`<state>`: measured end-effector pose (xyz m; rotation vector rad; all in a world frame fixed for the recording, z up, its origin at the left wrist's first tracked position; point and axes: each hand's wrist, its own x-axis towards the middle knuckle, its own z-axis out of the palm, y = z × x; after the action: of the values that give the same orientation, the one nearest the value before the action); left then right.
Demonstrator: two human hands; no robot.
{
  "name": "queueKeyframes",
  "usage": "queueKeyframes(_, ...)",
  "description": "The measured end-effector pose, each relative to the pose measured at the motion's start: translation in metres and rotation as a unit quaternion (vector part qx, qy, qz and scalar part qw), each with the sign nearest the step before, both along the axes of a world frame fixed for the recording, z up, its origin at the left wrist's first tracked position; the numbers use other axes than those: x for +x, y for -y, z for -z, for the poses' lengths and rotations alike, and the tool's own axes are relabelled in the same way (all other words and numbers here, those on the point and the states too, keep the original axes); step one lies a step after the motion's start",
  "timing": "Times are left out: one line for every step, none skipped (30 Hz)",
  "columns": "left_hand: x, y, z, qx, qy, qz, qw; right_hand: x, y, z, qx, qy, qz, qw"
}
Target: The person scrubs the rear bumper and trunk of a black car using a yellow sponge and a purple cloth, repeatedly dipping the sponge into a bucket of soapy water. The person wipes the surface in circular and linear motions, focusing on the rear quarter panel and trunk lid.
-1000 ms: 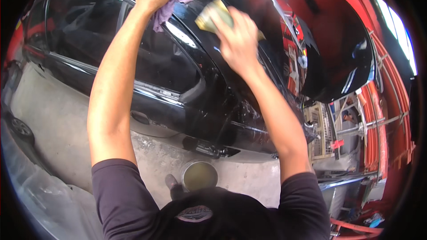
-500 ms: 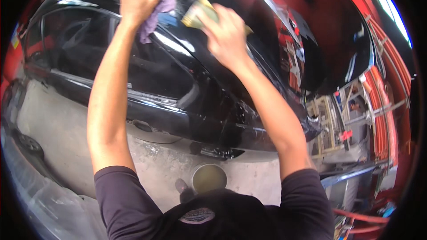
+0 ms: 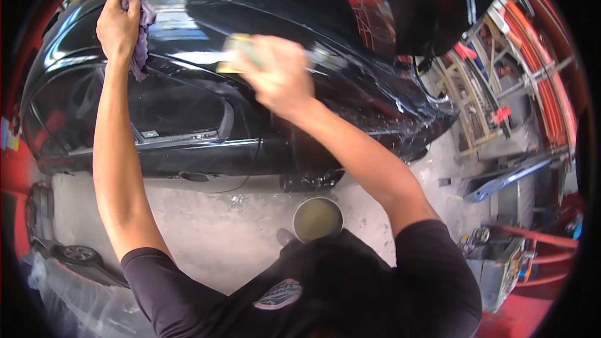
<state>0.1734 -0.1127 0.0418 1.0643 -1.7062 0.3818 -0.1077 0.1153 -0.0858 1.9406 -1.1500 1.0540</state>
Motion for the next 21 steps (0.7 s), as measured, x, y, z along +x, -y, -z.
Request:
queueKeyframes(-0.008, -0.003, -0.001, 0.015, 0.011, -0.012, 1.0, 0.019, 0.013, -0.012, 0.024, -0.009, -0.024, 0.999)
queueKeyframes(-0.024, -0.013, -0.002, 0.007, 0.05, 0.005, 0.999, 0.011, 0.011, -0.016, 0.03, -0.019, -0.034, 0.999)
queueKeyframes(-0.042, -0.027, 0.001, 0.004, 0.078, 0.045, 0.996, 0.003, 0.01, -0.014, 0.037, -0.025, -0.047, 0.998)
queueKeyframes(-0.048, -0.037, 0.005, -0.007, 0.093, 0.047, 0.995, 0.002, 0.006, -0.008, 0.049, -0.025, -0.071, 0.996)
queueKeyframes(-0.047, -0.043, 0.007, -0.02, 0.103, 0.045, 0.993, -0.026, -0.016, 0.005, -0.03, -0.022, -0.05, 0.998)
queueKeyframes(-0.044, -0.045, 0.009, -0.019, 0.091, 0.057, 0.994, -0.066, -0.038, 0.023, 0.002, -0.014, -0.046, 0.999)
queueKeyframes(-0.044, -0.043, 0.01, -0.022, 0.071, 0.072, 0.995, -0.107, -0.066, 0.033, 0.035, -0.008, -0.046, 0.998)
queueKeyframes(-0.046, -0.041, 0.009, -0.026, 0.052, 0.088, 0.994, -0.13, -0.096, 0.051, 0.002, -0.01, 0.051, 0.999)
queueKeyframes(-0.054, -0.039, 0.008, -0.023, 0.058, 0.069, 0.996, -0.154, -0.129, 0.07, -0.022, -0.013, 0.152, 0.988)
queueKeyframes(-0.059, -0.042, 0.005, -0.012, 0.058, 0.059, 0.997, -0.144, -0.122, 0.063, -0.026, 0.035, 0.118, 0.992)
queueKeyframes(-0.06, -0.048, 0.004, 0.001, 0.064, 0.048, 0.997, -0.122, -0.11, 0.058, -0.028, 0.088, 0.085, 0.992)
queueKeyframes(-0.064, -0.046, 0.004, -0.017, 0.065, 0.051, 0.996, -0.115, -0.078, 0.057, -0.039, 0.084, 0.033, 0.995)
queueKeyframes(-0.061, -0.042, 0.008, -0.033, 0.071, 0.05, 0.996, -0.078, -0.056, 0.042, -0.049, 0.056, 0.033, 0.997)
queueKeyframes(-0.057, -0.038, 0.008, -0.028, 0.069, 0.049, 0.996, -0.041, -0.033, 0.023, -0.059, 0.026, 0.031, 0.997)
queueKeyframes(-0.056, -0.037, 0.01, -0.027, 0.068, 0.059, 0.996, -0.009, -0.019, 0.006, -0.012, 0.022, 0.015, 1.0)
queueKeyframes(-0.062, -0.037, 0.009, -0.015, 0.066, 0.065, 0.996, 0.008, -0.006, 0.004, -0.024, 0.018, 0.021, 0.999)
queueKeyframes(-0.064, -0.04, 0.006, -0.006, 0.067, 0.066, 0.996, 0.013, 0.0, 0.0, -0.038, 0.017, 0.022, 0.999)
queueKeyframes(-0.058, -0.041, 0.007, -0.003, 0.068, 0.064, 0.996, 0.001, -0.004, 0.003, -0.038, 0.005, 0.0, 0.999)
queueKeyframes(-0.053, -0.043, 0.007, 0.0, 0.069, 0.062, 0.996, -0.024, -0.015, 0.01, -0.037, -0.007, -0.022, 0.999)
queueKeyframes(-0.046, -0.045, 0.008, 0.003, 0.068, 0.056, 0.996, -0.059, -0.039, 0.026, -0.04, 0.012, 0.0, 0.999)
queueKeyframes(-0.044, -0.048, 0.006, -0.003, 0.072, 0.047, 0.996, -0.103, -0.07, 0.049, 0.005, 0.042, 0.025, 0.999)
